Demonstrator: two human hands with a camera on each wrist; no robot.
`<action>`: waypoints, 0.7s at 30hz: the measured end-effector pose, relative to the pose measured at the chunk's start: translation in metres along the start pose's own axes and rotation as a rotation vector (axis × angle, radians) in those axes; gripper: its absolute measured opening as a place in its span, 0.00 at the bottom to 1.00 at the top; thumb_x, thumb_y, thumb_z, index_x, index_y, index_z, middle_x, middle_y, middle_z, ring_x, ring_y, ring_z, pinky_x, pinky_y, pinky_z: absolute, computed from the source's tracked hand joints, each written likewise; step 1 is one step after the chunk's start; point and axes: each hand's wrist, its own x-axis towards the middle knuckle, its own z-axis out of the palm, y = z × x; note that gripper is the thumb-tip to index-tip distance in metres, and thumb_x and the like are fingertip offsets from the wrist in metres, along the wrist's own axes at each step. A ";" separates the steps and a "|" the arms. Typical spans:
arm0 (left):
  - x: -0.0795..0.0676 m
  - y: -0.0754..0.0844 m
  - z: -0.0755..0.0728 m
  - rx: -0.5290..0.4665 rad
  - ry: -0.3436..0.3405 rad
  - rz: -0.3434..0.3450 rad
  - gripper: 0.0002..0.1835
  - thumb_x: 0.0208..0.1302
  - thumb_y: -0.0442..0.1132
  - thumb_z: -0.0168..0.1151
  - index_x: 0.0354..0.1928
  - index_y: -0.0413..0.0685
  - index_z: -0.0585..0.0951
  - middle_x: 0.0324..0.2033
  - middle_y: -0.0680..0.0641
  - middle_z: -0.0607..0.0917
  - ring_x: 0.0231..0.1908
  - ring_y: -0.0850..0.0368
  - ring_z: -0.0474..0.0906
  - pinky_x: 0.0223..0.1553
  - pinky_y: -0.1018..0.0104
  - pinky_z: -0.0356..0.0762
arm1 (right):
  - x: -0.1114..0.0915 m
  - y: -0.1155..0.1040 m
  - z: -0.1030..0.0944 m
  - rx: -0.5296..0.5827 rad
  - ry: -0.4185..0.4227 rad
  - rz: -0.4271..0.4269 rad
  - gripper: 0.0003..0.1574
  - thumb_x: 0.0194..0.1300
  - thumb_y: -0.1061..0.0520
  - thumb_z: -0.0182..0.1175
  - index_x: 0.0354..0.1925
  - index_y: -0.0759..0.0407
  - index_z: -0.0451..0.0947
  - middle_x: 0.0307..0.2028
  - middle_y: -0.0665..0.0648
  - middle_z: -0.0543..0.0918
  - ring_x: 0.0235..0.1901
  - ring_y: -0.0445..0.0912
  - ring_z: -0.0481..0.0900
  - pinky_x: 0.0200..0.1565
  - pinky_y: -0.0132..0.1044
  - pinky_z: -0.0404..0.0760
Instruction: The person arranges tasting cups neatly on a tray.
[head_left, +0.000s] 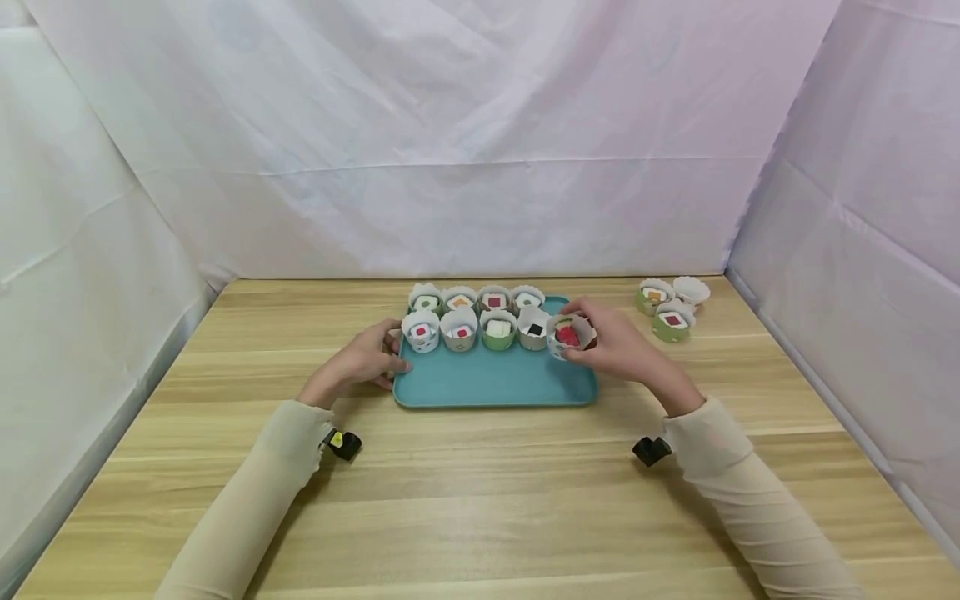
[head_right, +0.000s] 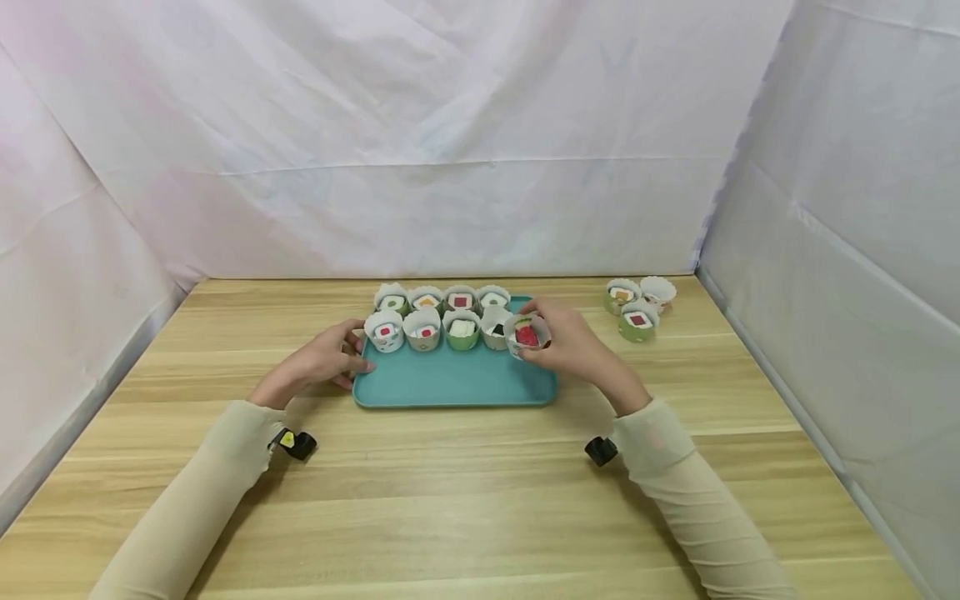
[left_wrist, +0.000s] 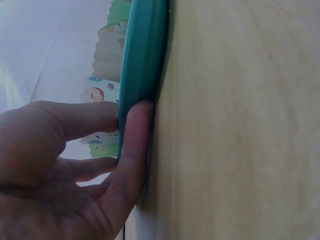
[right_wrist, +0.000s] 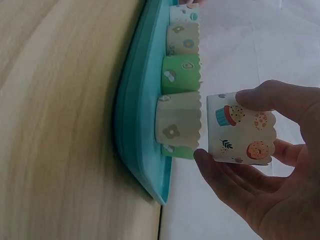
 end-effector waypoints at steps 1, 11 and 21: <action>0.000 0.000 0.000 -0.001 0.000 -0.002 0.45 0.67 0.28 0.65 0.81 0.45 0.53 0.53 0.35 0.69 0.39 0.49 0.76 0.36 0.55 0.91 | 0.001 -0.001 0.002 0.010 -0.007 -0.007 0.35 0.62 0.56 0.73 0.65 0.59 0.71 0.53 0.63 0.82 0.37 0.49 0.83 0.38 0.40 0.88; -0.001 -0.002 0.000 -0.002 0.002 -0.005 0.45 0.67 0.28 0.65 0.81 0.46 0.54 0.53 0.35 0.70 0.39 0.50 0.77 0.36 0.56 0.91 | 0.004 -0.008 0.020 -0.004 -0.034 -0.048 0.35 0.61 0.55 0.73 0.63 0.57 0.73 0.51 0.61 0.84 0.40 0.50 0.81 0.39 0.40 0.83; 0.000 -0.001 -0.001 0.007 -0.005 0.002 0.45 0.67 0.29 0.65 0.81 0.46 0.53 0.54 0.34 0.69 0.38 0.50 0.76 0.36 0.56 0.91 | 0.006 -0.009 0.035 -0.009 -0.058 -0.057 0.32 0.62 0.56 0.73 0.62 0.56 0.74 0.54 0.57 0.83 0.42 0.49 0.77 0.42 0.40 0.80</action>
